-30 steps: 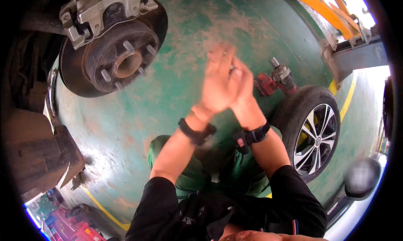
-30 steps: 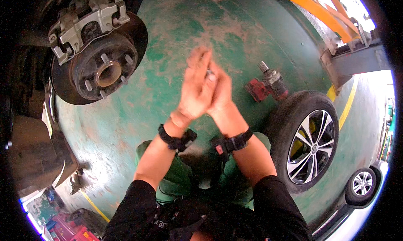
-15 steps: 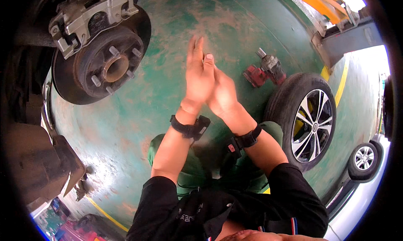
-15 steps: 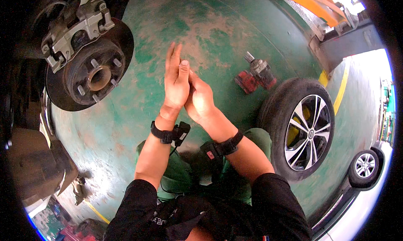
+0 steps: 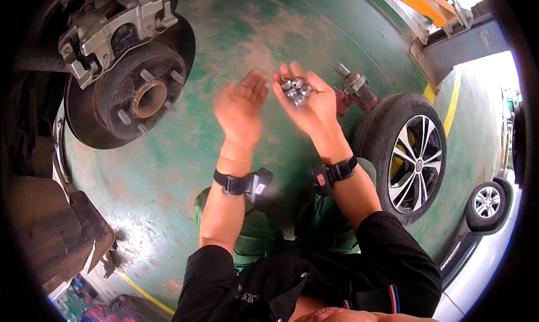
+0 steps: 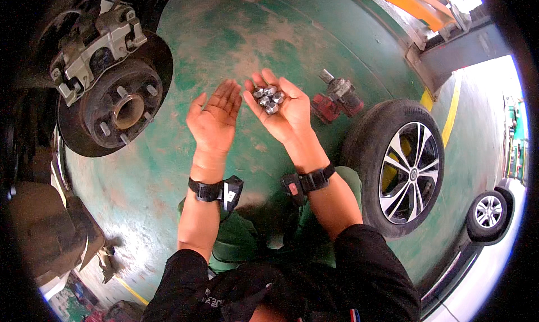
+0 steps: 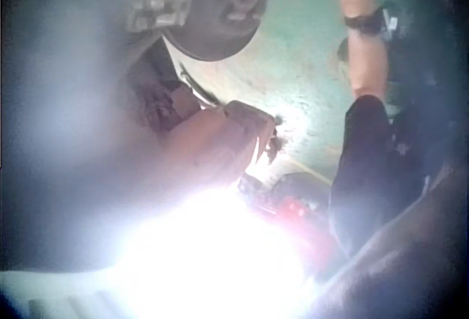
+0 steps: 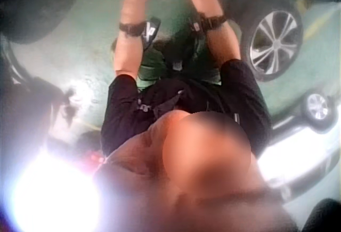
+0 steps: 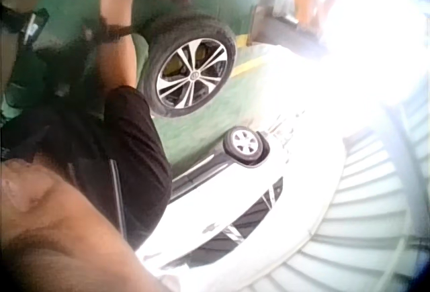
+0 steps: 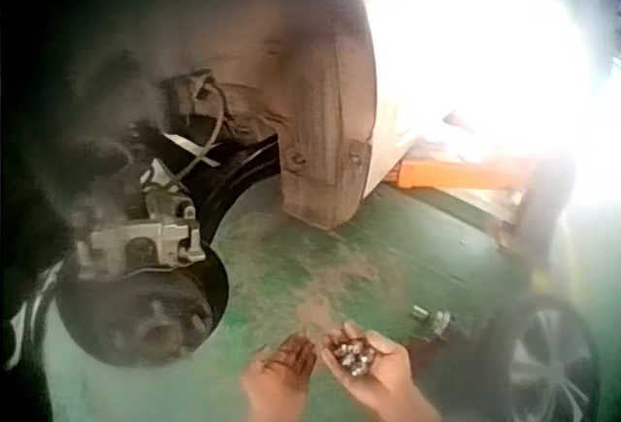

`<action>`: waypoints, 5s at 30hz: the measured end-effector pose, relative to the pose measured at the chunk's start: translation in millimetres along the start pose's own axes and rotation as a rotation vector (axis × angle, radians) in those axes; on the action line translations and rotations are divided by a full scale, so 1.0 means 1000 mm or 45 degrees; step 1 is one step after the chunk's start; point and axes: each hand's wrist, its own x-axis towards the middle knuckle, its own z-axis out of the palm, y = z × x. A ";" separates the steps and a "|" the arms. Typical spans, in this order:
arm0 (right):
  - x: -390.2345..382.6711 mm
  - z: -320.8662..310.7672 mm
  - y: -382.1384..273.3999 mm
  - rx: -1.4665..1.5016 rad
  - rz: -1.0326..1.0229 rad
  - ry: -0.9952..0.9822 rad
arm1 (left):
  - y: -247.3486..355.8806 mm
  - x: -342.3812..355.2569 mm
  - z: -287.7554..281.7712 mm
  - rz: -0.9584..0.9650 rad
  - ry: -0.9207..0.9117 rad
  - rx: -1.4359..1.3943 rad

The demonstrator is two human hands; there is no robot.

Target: The person uses a power tool to remove a lug nut from a car wheel, then walks to the other side of the car, removes the remaining lug nuts by hand, and pulls the brake rotor towards them.

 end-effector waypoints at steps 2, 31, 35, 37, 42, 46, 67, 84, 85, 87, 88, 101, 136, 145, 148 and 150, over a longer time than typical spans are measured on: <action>-0.014 0.019 0.003 0.071 0.057 -0.188 | -0.005 0.003 -0.002 0.060 0.020 0.037; 0.095 -0.197 -0.066 -2.492 -0.026 0.770 | 0.004 -0.008 -0.011 0.064 -0.186 -0.007; 0.100 -0.246 -0.084 -3.198 -0.569 0.574 | -0.002 -0.009 -0.006 -0.028 -0.123 -0.078; 0.099 -0.257 -0.089 -3.177 -0.560 0.589 | -0.006 -0.010 -0.002 -0.051 -0.090 -0.054; 0.100 -0.257 -0.096 -3.376 -0.502 0.498 | -0.005 -0.007 0.000 -0.093 0.084 -0.061; 0.094 -0.265 -0.111 -3.275 -0.554 0.515 | -0.003 0.004 -0.004 -0.134 0.104 -0.215; 0.082 -0.261 -0.077 -3.318 -0.201 -0.084 | -0.005 0.021 -0.021 -0.165 0.275 -0.130; 0.103 -0.217 -0.061 -3.119 -0.561 0.691 | -0.044 0.051 -0.045 -0.192 0.308 0.430; 0.105 -0.206 -0.065 -3.131 -0.639 0.644 | -0.055 0.060 -0.055 -0.208 0.345 0.503; 0.105 -0.147 -0.062 -3.156 -0.555 0.545 | -0.068 0.082 -0.100 -0.325 0.387 0.678; 0.101 -0.121 -0.070 -3.194 -0.517 0.457 | -0.078 0.091 -0.112 -0.400 0.392 0.772; -0.026 -0.063 -0.182 -3.440 -0.495 0.905 | -0.136 0.112 -0.141 -0.540 0.323 0.861; 0.080 -0.015 -0.133 -3.192 -1.732 0.273 | -0.112 0.087 -0.094 -0.415 0.422 0.751; 0.054 0.082 0.049 -2.474 -1.366 -0.453 | -0.105 0.082 -0.086 -0.410 0.492 0.752; 0.035 0.092 0.093 -2.365 -1.162 -0.546 | -0.104 0.096 -0.110 -0.359 0.453 0.656; 0.027 0.094 0.104 -2.385 -1.023 -0.484 | -0.111 0.089 -0.102 -0.259 0.364 0.629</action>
